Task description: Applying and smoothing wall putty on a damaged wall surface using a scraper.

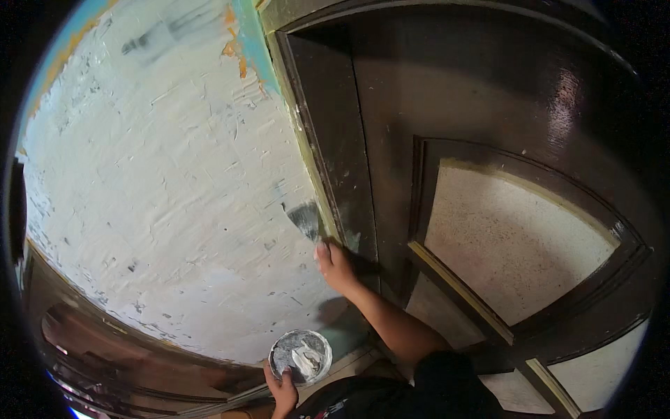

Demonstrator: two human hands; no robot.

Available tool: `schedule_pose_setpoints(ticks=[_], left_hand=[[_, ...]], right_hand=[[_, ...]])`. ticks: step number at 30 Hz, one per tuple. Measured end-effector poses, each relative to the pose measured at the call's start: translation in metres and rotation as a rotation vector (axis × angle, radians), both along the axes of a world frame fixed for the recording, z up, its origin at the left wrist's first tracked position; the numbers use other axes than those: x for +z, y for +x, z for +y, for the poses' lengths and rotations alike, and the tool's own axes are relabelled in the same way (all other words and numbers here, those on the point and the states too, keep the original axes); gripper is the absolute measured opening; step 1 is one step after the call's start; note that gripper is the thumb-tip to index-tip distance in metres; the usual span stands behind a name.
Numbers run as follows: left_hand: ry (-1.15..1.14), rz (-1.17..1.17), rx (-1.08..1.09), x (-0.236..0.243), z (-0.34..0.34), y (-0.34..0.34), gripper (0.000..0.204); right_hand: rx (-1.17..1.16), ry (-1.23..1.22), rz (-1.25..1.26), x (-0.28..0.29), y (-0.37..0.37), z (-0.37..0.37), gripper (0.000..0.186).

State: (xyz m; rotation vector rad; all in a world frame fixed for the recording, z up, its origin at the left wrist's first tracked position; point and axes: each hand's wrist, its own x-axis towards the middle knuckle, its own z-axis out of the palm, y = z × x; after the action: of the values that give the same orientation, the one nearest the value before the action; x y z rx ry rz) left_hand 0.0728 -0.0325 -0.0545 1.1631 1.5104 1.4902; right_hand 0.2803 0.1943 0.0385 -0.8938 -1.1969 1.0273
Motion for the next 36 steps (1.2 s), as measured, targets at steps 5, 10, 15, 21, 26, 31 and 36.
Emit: schedule_pose_setpoints(ticks=[5,10,15,21,26,31,36], left_hand=[[0.033,-0.097,-0.027,0.004,0.001,0.001,0.049],[0.036,-0.036,0.011,0.006,0.002,0.001,0.046],[0.032,0.023,-0.024,0.005,0.004,-0.002,0.041],[0.005,0.026,0.02,0.013,0.001,0.001,0.041],[0.023,-0.097,0.041,0.009,-0.001,0.0,0.038],[0.047,-0.181,0.044,0.0,0.0,-0.004,0.038],[0.053,0.035,0.024,0.007,0.004,0.001,0.042]], right_hand=[[0.194,-0.365,0.184,-0.08,-0.021,-0.053,0.038],[0.136,-0.268,0.234,-0.098,-0.009,-0.057,0.035],[0.122,0.133,-0.008,-0.01,-0.013,-0.024,0.026],[0.129,0.142,0.025,0.025,-0.011,-0.017,0.023],[0.028,0.147,-0.014,0.018,-0.012,-0.006,0.028],[0.278,-0.228,0.042,0.04,-0.01,-0.006,0.036],[0.358,-0.237,0.056,0.042,0.002,-0.002,0.033]])
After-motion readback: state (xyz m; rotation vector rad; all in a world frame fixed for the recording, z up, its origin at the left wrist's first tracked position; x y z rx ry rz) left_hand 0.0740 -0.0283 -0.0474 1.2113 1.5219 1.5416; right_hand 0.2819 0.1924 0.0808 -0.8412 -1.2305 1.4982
